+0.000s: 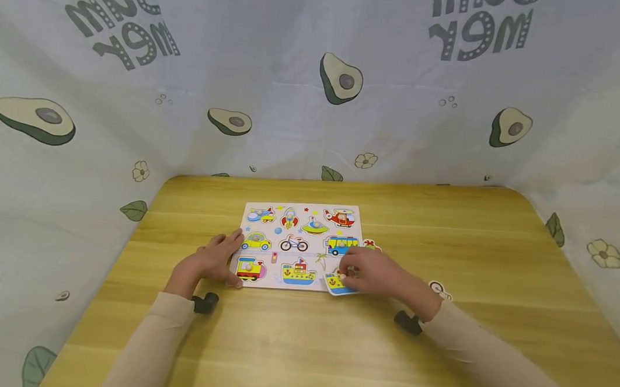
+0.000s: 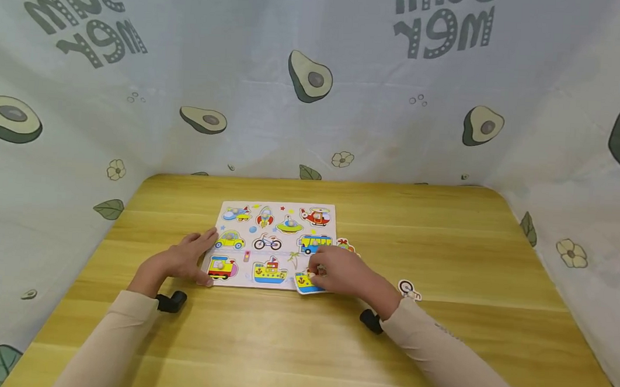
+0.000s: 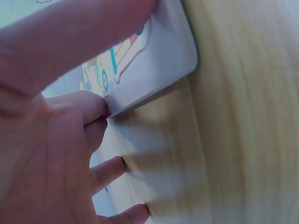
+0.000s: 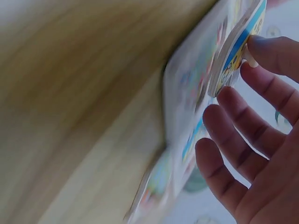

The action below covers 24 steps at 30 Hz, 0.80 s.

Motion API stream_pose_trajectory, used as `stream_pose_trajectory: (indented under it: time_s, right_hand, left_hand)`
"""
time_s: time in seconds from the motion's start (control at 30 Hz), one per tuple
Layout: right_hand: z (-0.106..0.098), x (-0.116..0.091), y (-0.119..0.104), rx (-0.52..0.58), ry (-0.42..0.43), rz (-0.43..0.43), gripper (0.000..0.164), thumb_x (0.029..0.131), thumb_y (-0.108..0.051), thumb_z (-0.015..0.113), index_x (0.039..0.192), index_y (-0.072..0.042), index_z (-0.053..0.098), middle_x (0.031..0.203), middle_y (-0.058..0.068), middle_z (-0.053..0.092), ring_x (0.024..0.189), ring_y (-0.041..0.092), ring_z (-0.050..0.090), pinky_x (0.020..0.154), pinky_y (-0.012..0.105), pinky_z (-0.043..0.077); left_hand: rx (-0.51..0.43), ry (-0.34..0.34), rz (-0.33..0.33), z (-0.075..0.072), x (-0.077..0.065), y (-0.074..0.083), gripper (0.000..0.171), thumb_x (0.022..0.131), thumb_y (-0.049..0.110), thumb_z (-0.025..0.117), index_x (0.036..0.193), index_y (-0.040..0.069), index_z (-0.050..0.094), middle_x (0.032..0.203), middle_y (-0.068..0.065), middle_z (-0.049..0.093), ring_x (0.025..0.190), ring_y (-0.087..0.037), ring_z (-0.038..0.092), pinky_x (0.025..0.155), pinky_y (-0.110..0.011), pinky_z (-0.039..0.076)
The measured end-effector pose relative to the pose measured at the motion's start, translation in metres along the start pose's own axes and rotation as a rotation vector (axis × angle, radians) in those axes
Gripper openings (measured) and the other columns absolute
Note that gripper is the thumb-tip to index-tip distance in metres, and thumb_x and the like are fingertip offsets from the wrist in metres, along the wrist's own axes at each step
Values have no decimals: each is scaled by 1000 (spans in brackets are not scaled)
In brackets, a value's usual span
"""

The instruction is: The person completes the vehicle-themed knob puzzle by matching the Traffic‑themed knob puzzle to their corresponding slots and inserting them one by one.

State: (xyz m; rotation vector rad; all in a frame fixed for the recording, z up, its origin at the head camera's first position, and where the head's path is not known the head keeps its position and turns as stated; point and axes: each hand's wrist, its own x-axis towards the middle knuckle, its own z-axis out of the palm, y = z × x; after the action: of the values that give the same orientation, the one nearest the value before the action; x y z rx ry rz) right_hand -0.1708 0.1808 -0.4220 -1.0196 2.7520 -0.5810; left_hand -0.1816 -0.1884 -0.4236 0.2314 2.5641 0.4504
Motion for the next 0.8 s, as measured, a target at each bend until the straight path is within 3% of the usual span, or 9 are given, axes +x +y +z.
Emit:
stream_pose_trajectory:
  time_s: [0.17, 0.33, 0.8]
  right_hand:
    - [10, 20, -26, 58, -1, -18, 4, 84, -18, 70, 81, -20, 68, 81, -5, 57, 74, 7, 48, 63, 19, 40]
    - [15, 40, -47, 52, -2, 30, 6, 86, -21, 70, 81, -23, 68, 80, -4, 55, 71, 9, 47, 60, 21, 38]
    - [34, 69, -55, 51, -21, 72, 6, 86, -22, 74, 84, -17, 74, 75, -6, 59, 73, 9, 48, 63, 22, 39]
  left_hand:
    - [13, -15, 1, -2, 2, 1, 116, 73, 38, 86, 160, 11, 14, 170, -10, 6, 152, -46, 8, 115, -75, 13]
    - [5, -10, 4, -2, 4, 0, 116, 73, 37, 86, 160, 10, 14, 170, -10, 5, 152, -46, 7, 114, -76, 12]
    - [4, 0, -21, 0, 3, -1, 118, 71, 38, 87, 160, 12, 15, 170, -9, 6, 152, -46, 8, 115, -74, 14]
